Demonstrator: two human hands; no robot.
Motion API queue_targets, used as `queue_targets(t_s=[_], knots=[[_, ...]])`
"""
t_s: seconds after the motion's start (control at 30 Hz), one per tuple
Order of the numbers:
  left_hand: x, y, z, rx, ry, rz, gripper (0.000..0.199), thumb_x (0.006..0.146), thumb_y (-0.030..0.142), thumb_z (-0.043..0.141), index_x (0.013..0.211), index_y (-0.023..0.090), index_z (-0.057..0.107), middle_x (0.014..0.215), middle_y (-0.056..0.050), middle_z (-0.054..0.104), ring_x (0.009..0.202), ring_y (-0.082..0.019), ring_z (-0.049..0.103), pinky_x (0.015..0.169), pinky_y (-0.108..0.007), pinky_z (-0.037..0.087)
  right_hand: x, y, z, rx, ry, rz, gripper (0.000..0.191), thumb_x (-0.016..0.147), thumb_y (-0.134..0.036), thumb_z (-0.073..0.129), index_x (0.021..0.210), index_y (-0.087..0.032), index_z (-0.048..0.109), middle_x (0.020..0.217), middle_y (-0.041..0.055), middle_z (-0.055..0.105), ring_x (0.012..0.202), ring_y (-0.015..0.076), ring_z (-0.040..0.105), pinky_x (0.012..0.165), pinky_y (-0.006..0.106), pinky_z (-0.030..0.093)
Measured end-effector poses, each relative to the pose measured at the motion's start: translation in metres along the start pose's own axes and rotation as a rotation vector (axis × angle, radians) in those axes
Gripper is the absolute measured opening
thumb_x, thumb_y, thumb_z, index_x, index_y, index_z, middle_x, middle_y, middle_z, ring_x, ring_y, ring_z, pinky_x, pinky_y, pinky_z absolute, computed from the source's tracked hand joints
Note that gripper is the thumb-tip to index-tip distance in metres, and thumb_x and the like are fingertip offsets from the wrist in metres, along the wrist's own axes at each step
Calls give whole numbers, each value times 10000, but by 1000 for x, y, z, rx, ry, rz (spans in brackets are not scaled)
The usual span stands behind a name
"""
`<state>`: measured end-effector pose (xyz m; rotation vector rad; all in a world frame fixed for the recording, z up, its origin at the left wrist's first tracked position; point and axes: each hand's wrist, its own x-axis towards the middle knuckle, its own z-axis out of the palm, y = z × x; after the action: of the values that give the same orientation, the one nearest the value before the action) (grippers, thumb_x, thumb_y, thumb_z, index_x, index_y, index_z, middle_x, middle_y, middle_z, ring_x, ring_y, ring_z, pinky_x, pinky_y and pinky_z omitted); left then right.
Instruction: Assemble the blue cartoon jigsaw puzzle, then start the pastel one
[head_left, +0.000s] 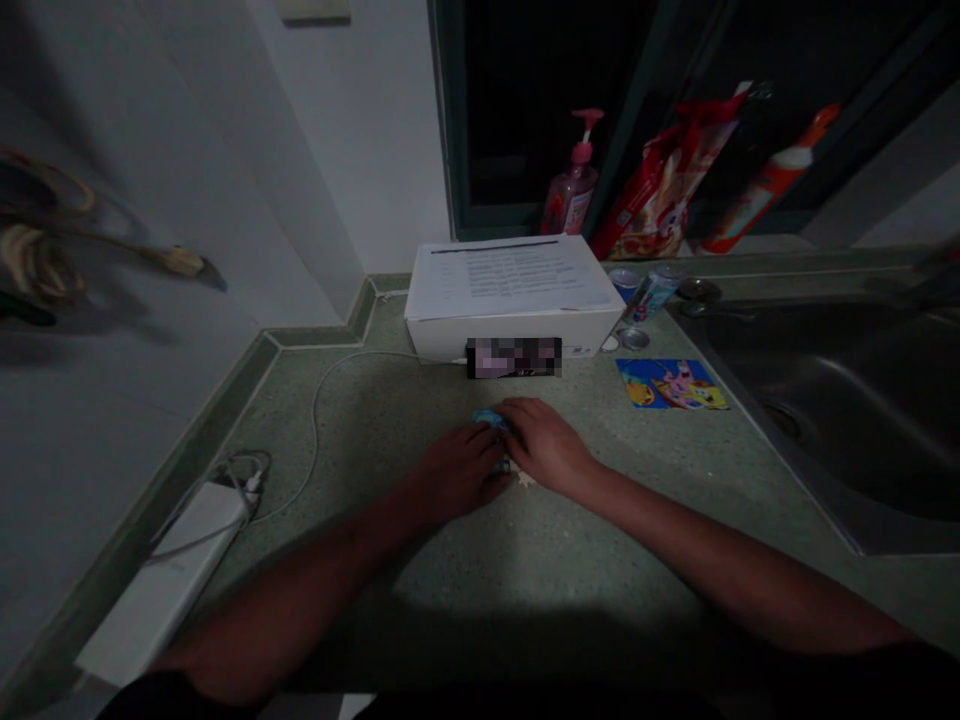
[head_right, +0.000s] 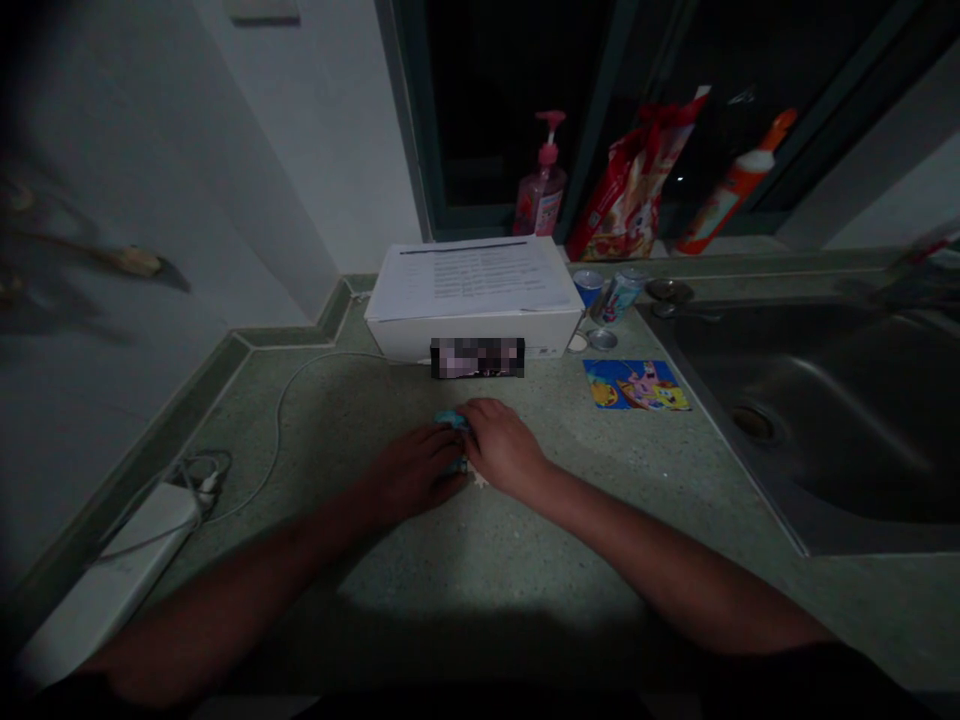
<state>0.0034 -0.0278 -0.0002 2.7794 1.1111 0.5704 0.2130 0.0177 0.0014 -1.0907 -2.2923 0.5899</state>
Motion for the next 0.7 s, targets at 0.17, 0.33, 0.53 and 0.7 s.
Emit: queue_targets(t_s=[0.17, 0.33, 0.53, 0.7], knots=[[-2, -1, 2, 7, 5, -13, 243, 1011, 352, 690, 1226, 239, 689, 1322, -114, 730, 1286, -319, 679, 1066, -513, 628, 16, 7, -3, -16, -25, 50, 373, 919, -104, 656, 1260, -215, 759, 1184, 130, 765, 1152, 322, 687, 1061, 528, 541], [-2, -1, 2, 26, 10, -22, 247, 1014, 389, 699, 1195, 221, 696, 1298, -115, 737, 1238, -314, 690, 1064, -516, 609, 20, 16, 1, 109, 35, 106, 389, 848, -74, 696, 1179, -256, 791, 1094, 82, 752, 1050, 279, 708, 976, 469, 569], [-2, -4, 3, -3, 32, -52, 282, 993, 424, 728, 1209, 244, 699, 1270, -114, 737, 1208, -326, 696, 1036, -525, 608, 17, 16, -5, 256, 37, 121, 363, 830, -54, 654, 1099, -248, 801, 1015, 48, 746, 924, 218, 708, 874, 392, 573], [-3, -5, 4, -40, 49, -74, 316, 978, 416, 744, 1245, 255, 690, 1278, -132, 720, 1213, -343, 689, 1046, -566, 602, 20, 12, -11, 333, 80, 132, 333, 856, -87, 630, 1077, -262, 807, 993, 54, 747, 924, 231, 713, 858, 404, 581]])
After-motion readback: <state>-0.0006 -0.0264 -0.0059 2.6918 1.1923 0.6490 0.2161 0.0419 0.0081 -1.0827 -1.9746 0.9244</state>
